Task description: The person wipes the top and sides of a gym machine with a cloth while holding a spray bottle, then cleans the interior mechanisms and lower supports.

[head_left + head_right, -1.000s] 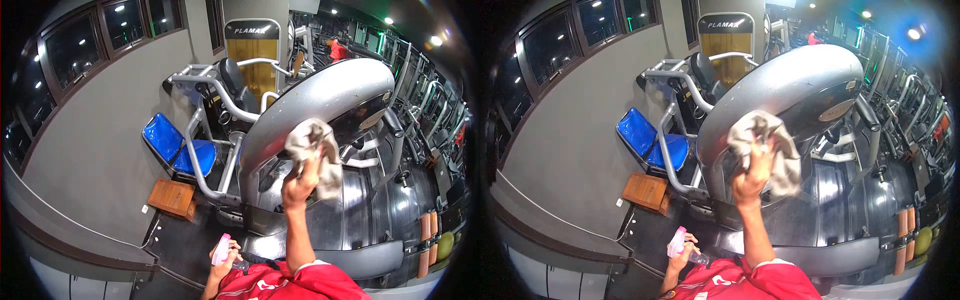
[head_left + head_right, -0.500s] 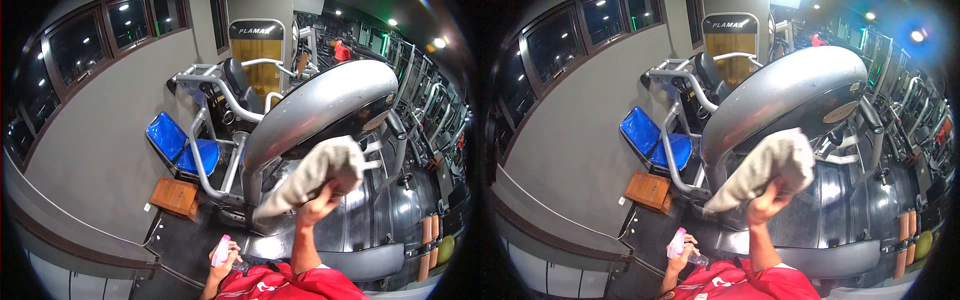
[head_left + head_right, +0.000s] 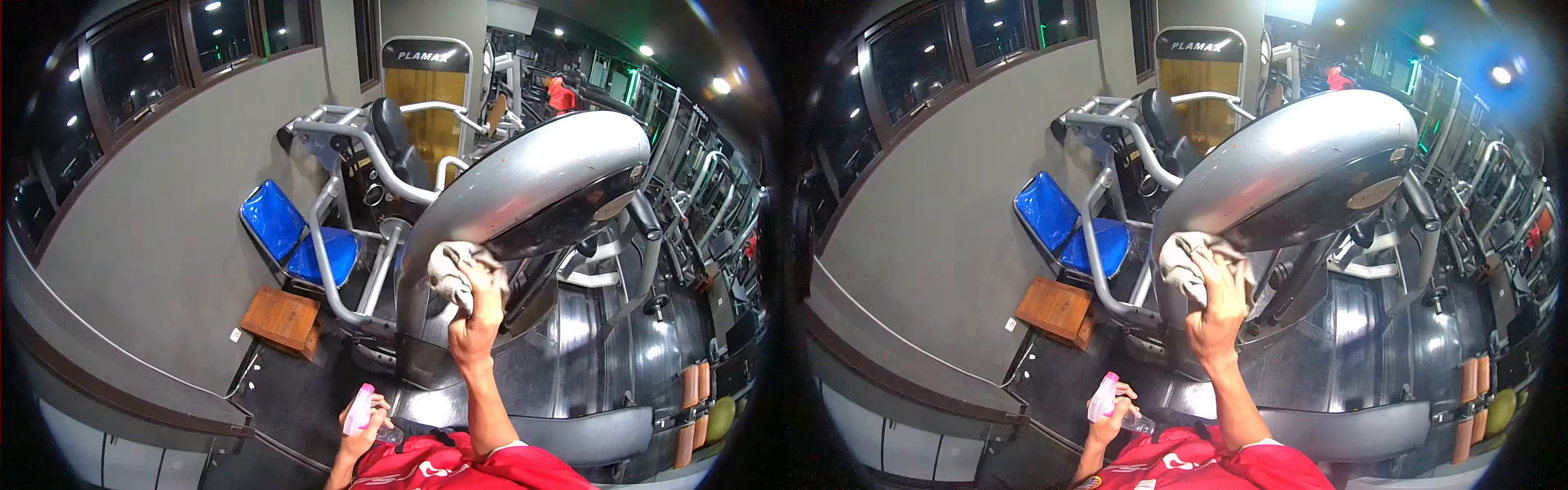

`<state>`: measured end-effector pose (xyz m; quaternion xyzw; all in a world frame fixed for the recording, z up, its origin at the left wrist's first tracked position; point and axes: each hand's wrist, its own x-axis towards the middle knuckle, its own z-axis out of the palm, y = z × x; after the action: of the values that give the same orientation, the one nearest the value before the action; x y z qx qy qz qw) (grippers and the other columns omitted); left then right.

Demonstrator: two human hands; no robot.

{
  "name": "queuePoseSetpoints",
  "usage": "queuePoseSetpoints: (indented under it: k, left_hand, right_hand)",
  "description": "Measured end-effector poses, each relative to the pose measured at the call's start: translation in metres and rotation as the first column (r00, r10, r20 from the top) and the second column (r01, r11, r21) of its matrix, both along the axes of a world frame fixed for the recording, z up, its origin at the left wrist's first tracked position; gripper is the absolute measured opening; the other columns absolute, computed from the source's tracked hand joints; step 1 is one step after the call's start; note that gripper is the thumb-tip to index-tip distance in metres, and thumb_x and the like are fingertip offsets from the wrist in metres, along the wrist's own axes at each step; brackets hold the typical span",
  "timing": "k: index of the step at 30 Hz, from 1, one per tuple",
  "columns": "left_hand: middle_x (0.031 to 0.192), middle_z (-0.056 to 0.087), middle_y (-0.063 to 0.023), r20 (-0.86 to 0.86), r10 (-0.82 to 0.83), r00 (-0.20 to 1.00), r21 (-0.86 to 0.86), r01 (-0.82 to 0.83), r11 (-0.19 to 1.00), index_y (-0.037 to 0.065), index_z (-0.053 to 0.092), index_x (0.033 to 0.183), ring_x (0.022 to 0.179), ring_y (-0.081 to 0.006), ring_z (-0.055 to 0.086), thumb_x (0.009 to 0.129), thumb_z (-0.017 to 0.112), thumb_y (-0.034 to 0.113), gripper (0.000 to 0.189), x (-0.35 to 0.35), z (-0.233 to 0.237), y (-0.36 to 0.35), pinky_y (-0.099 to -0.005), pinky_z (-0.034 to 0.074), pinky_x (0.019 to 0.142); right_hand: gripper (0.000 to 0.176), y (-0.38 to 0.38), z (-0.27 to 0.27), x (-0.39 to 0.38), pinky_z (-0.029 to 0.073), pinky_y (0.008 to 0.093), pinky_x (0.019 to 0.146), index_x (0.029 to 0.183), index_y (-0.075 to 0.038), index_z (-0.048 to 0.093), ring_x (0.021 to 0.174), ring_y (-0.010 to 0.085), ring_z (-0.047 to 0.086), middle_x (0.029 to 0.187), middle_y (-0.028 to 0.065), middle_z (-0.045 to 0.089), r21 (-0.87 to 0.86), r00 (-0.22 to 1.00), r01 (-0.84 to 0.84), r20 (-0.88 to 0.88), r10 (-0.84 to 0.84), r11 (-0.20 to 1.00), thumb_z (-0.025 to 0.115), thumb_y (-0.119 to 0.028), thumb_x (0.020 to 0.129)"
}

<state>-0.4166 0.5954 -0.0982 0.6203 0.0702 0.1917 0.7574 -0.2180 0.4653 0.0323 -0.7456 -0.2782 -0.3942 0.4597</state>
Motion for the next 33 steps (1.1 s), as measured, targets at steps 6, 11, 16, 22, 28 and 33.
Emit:
queuePoseSetpoints:
  k: [6, 11, 16, 22, 28, 33]
  left_hand:
    - [0.086, 0.062, -0.0114, 0.014, 0.030, 0.999, -0.001, -0.030, 1.000, -0.005, 0.053, 0.106, 0.062, -0.0161, 0.064, 0.085, 0.057, -0.003, 0.021, -0.006, 0.000, 0.002, -0.0275, 0.053, 0.057]
    - [0.083, 0.063, -0.0110, 0.053, 0.080, 0.995, 0.125, -0.086, 0.988, -0.004, 0.055, 0.103, 0.059, -0.0157, 0.065, 0.084, 0.060, 0.001, 0.020, -0.005, 0.004, 0.007, -0.0266, 0.052, 0.055]
    - [0.080, 0.064, -0.0097, 0.088, 0.068, 0.994, 0.288, -0.091, 0.953, -0.003, 0.056, 0.101, 0.057, -0.0162, 0.065, 0.083, 0.062, 0.002, 0.020, -0.001, 0.008, 0.010, -0.0260, 0.051, 0.053]
    - [0.086, 0.062, -0.0116, 0.057, -0.035, 0.998, 0.279, 0.018, 0.960, -0.004, 0.053, 0.104, 0.063, -0.0170, 0.065, 0.084, 0.060, 0.000, 0.022, 0.002, 0.011, 0.005, -0.0278, 0.053, 0.058]
    - [0.086, 0.062, -0.0118, 0.022, -0.038, 0.999, 0.290, 0.030, 0.957, -0.004, 0.053, 0.104, 0.063, -0.0170, 0.065, 0.082, 0.058, -0.004, 0.023, 0.002, 0.014, -0.002, -0.0276, 0.053, 0.057]
    - [0.086, 0.063, -0.0119, 0.044, -0.021, 0.999, 0.296, 0.007, 0.955, -0.004, 0.053, 0.104, 0.062, -0.0169, 0.065, 0.081, 0.058, -0.005, 0.023, 0.003, 0.010, -0.004, -0.0277, 0.053, 0.057]
  right_hand:
    - [0.035, -0.032, 0.005, 0.008, 0.039, 0.0354, 0.098, 0.122, 0.005, 0.047, 0.111, 0.0218, 0.052, 0.119, 0.0164, 0.054, 0.733, 0.817, -0.237, -0.205, 0.539, 0.638, 0.042, -0.004, 0.088]
    - [0.038, -0.077, 0.099, 0.016, 0.044, 0.0372, 0.094, 0.127, 0.002, 0.042, 0.111, 0.0249, 0.053, 0.124, 0.0152, 0.050, 0.895, 0.910, -0.302, 0.169, 0.379, 0.327, 0.045, -0.017, 0.094]
    - [0.028, -0.122, 0.145, 0.061, 0.045, 0.0390, 0.091, 0.114, -0.001, 0.056, 0.108, 0.0255, 0.055, 0.117, 0.0140, 0.057, 0.562, 0.906, 0.156, 0.245, -0.344, 0.812, 0.044, -0.014, 0.093]
    - [0.039, -0.080, 0.184, 0.089, 0.026, 0.0444, 0.106, 0.112, -0.010, 0.059, 0.115, 0.0236, 0.051, 0.114, 0.0087, 0.060, -0.288, 0.753, 0.550, 0.577, -0.316, 0.784, 0.056, -0.010, 0.073]
    - [0.027, -0.034, 0.169, 0.066, 0.030, 0.0468, 0.100, 0.103, -0.010, 0.058, 0.107, 0.0211, 0.054, 0.103, 0.0046, 0.061, -0.449, 0.791, 0.490, 0.588, -0.166, 0.747, 0.058, -0.013, 0.077]
    - [0.029, -0.002, 0.152, 0.070, 0.030, 0.0456, 0.099, 0.106, -0.007, 0.060, 0.098, 0.0207, 0.055, 0.096, 0.0061, 0.061, -0.573, 0.829, 0.458, 0.552, -0.093, 0.679, 0.052, -0.016, 0.079]
